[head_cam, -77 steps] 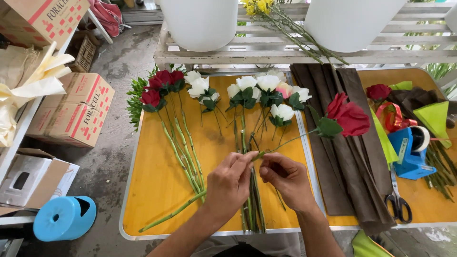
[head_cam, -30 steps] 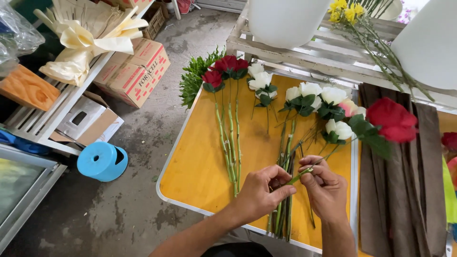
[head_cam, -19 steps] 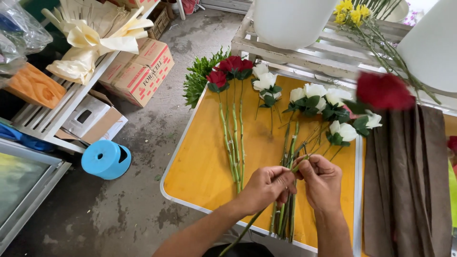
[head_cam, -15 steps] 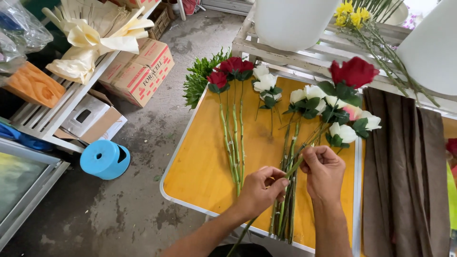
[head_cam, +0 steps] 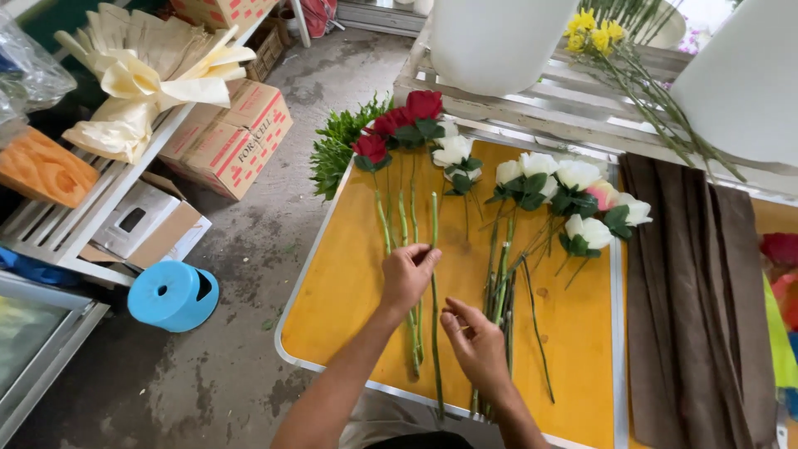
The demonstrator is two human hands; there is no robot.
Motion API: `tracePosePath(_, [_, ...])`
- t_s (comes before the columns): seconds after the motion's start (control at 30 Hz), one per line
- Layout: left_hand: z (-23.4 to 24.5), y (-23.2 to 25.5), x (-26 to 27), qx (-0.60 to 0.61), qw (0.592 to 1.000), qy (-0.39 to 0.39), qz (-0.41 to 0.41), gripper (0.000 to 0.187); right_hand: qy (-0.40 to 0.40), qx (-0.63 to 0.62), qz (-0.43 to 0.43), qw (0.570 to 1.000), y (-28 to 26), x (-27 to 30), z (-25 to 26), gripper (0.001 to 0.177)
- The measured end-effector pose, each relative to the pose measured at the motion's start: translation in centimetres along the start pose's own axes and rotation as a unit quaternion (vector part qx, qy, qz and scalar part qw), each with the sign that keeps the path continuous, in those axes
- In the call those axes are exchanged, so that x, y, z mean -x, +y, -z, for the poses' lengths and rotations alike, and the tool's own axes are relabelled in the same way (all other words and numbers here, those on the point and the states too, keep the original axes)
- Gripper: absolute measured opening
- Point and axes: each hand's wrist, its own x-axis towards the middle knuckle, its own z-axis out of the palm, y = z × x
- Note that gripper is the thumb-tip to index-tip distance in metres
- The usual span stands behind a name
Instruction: The person arranges red and white artificial roses on a yellow table. They pick up individual stems, adjust the flower heads, and group the stems together by hand.
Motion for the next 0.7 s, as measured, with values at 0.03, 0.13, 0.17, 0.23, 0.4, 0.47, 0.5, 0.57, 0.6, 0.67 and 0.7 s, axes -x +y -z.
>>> tracePosePath(0.03, [-0.3, -1.4, -1.2, -0.041, 0.998, 0.039, -0.008, 0.024, 0.009, -0.015, 0.033, 0.999, 0.3, 1.0, 0.0, 0.039])
tracePosePath(0.13, [-1.0, -4.7, -3.8, -0.104, 0.993, 0.055, -0.032, 0.027, 0.053, -0.015, 0.081, 0.995, 2.4, 3.2, 0.8, 0.030])
tracePosePath(0.17, [-1.4, -5.4, -4.6, -0.130, 0.989, 0.062, -0.041, 0.031, 0.060, 0.002, 0.109, 0.992, 3.2, 3.9, 1.3, 0.027])
tracePosePath(0.23, [-2.2, -9.3, -5.6, -0.159, 0.982, 0.066, -0.073, 0.026, 0.080, 0.018, 0.089, 0.993, 4.2, 4.8, 2.8, 0.026])
tracePosePath(0.4, [-2.6, -7.9, -3.9, -0.183, 0.977, 0.062, -0.094, 0.034, 0.119, 0.065, 0.141, 0.981, 6.0, 5.4, 4.0, 0.023])
tracePosePath(0.47, [-2.4, -7.5, -3.0, -0.175, 0.972, 0.077, -0.136, 0.024, 0.105, 0.041, 0.167, 0.980, 5.3, 5.8, 3.9, 0.022])
tracePosePath(0.5, [-2.5, -6.7, -2.2, -0.176, 0.972, 0.074, -0.139, 0.024, 0.109, 0.039, 0.165, 0.979, 4.9, 6.0, 4.1, 0.022])
tracePosePath(0.57, [-2.2, -5.2, -0.6, -0.191, 0.967, 0.070, -0.154, 0.029, 0.131, 0.019, 0.196, 0.972, 4.1, 6.0, 4.2, 0.020])
tracePosePath(0.6, [-1.8, -4.2, 0.7, -0.193, 0.966, 0.071, -0.156, 0.029, 0.132, 0.017, 0.197, 0.971, 4.2, 5.4, 4.7, 0.020])
tracePosePath(0.67, [-1.3, -2.1, 3.3, -0.161, 0.964, 0.131, -0.168, 0.030, 0.147, 0.079, 0.195, 0.967, 4.6, 4.1, 5.9, 0.021])
tracePosePath(0.7, [-0.8, -2.3, 4.0, -0.160, 0.963, 0.130, -0.172, 0.030, 0.150, 0.079, 0.196, 0.966, 4.9, 2.1, 6.9, 0.021])
